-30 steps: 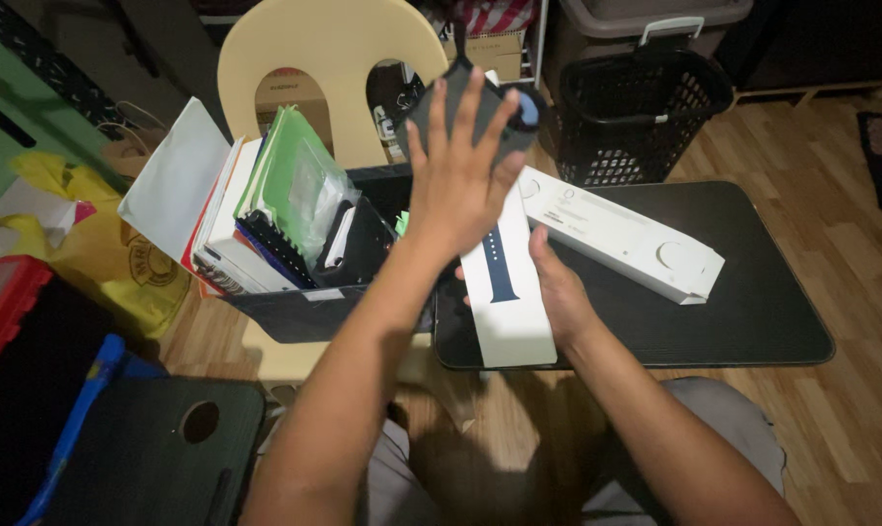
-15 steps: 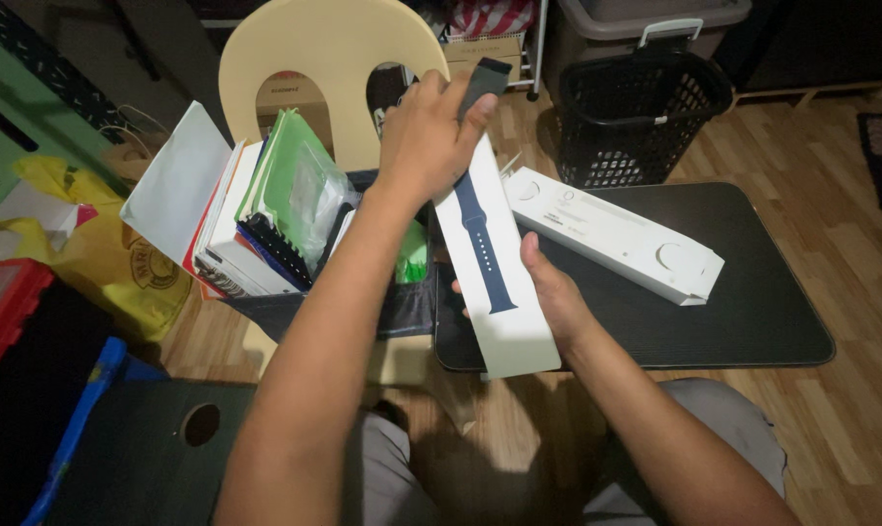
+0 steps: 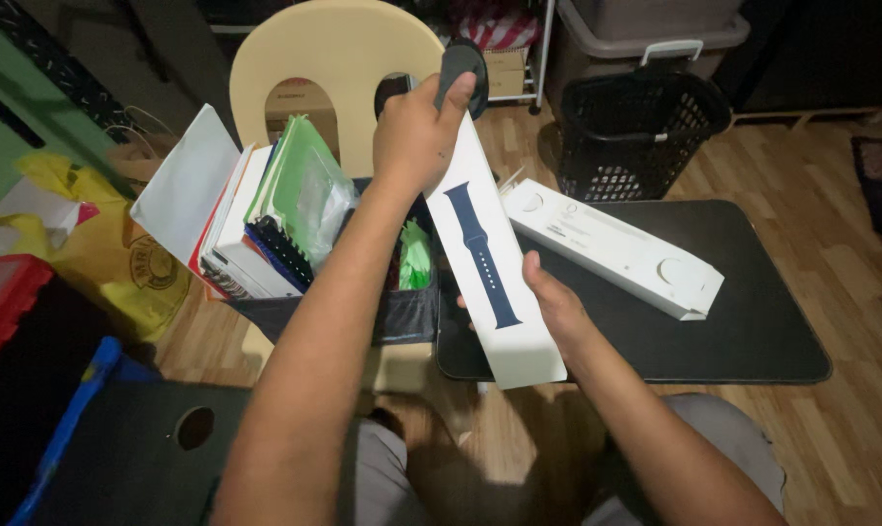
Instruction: The person opens a white product box and uses a dark cloth to wipe the exterior and interior surfaces. They repeatedly rub the box's sides and inner compartments, then place the cloth back into the box.
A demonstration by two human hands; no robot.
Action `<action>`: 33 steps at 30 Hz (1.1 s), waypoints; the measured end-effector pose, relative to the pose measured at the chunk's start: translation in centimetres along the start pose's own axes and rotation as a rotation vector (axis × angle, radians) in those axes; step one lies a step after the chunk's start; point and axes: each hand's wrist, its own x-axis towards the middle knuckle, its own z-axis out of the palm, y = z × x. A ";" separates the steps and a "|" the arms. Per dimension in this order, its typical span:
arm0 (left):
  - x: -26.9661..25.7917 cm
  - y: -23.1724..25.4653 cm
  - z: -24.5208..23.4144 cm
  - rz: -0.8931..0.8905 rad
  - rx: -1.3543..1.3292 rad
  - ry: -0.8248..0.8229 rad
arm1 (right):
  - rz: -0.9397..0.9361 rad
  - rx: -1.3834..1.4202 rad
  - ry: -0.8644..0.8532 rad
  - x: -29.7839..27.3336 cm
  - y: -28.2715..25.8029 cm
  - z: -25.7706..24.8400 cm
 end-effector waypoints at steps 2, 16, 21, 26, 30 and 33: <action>0.3 -0.6 0.1 -0.024 -0.043 -0.020 | 0.001 -0.025 0.020 -0.1 0.0 -0.1; 2.3 -2.8 -1.5 -0.226 -0.530 -0.344 | -0.035 -0.090 -0.002 -0.5 -0.3 -0.7; 1.1 -2.1 -3.3 -0.522 -0.602 -0.353 | -0.041 0.014 -0.074 -0.7 -0.9 -0.7; 0.2 -1.5 -2.5 -0.044 -0.547 -0.299 | -0.084 -0.012 -0.024 -0.6 -0.9 -0.3; -1.4 -0.5 -1.5 0.220 -0.106 -0.076 | -0.061 -0.064 -0.011 -0.6 -1.2 -0.8; -1.9 0.7 -1.4 0.264 0.029 -0.062 | -0.033 -0.065 0.017 -0.5 -1.2 -1.0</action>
